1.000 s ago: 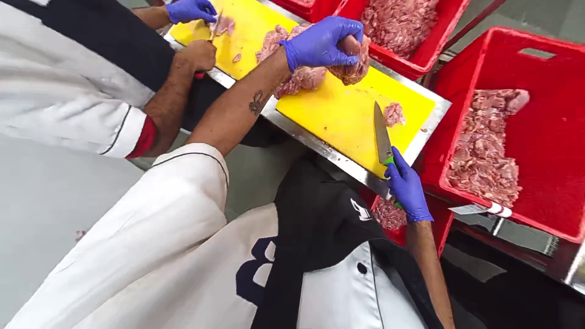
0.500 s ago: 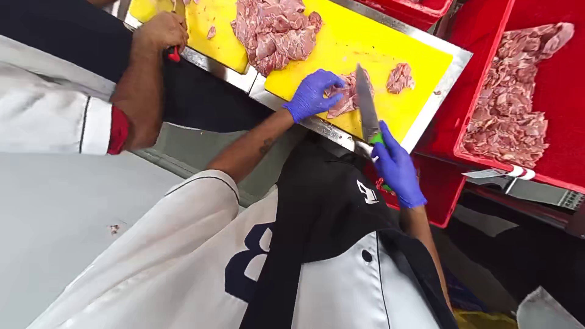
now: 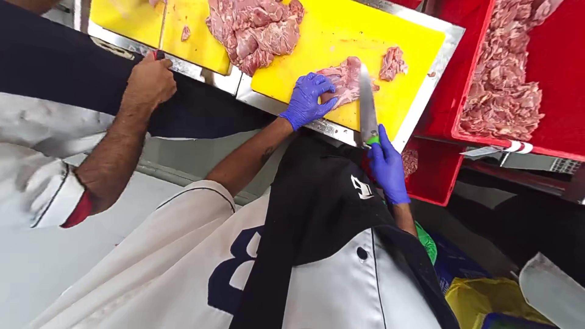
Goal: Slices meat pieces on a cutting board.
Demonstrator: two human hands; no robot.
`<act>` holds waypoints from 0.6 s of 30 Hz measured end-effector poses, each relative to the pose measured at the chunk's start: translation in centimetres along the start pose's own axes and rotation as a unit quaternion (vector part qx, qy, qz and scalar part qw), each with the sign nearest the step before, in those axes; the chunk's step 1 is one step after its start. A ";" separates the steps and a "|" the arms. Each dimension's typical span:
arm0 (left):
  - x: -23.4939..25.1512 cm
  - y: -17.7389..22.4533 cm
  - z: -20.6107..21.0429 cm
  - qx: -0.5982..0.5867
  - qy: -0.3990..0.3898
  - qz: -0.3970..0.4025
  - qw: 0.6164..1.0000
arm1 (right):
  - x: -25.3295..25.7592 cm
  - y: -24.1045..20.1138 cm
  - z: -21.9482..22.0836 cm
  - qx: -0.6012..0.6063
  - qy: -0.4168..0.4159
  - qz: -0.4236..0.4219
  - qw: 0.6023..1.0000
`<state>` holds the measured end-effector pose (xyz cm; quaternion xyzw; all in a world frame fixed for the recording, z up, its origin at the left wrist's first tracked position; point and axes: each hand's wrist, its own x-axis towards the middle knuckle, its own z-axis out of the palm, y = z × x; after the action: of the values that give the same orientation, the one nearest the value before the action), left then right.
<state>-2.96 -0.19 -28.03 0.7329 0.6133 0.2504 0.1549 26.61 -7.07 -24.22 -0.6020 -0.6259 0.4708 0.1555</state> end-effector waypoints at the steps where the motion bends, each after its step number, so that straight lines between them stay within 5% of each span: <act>1: 0.1 -0.1 0.0 -0.002 0.001 -0.001 1.000 | -0.3 0.3 -0.4 -0.014 0.020 0.007 1.000; 8: -0.4 0.1 0.4 0.011 -0.024 0.019 0.999 | -1.5 -5.3 0.1 -0.292 0.005 -0.090 0.952; 15: -0.1 0.6 -0.2 0.031 -0.050 0.020 0.998 | 9.1 -10.3 2.8 -0.265 -0.034 -0.080 0.960; 18: 0.2 1.3 -0.4 0.071 -0.068 -0.008 0.995 | 8.5 -10.1 2.6 -0.255 -0.035 -0.081 0.963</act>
<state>-2.03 -0.33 -26.98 0.7524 0.6235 0.1544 0.1463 16.53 1.22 -20.83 -0.5517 -0.7772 0.3024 0.0125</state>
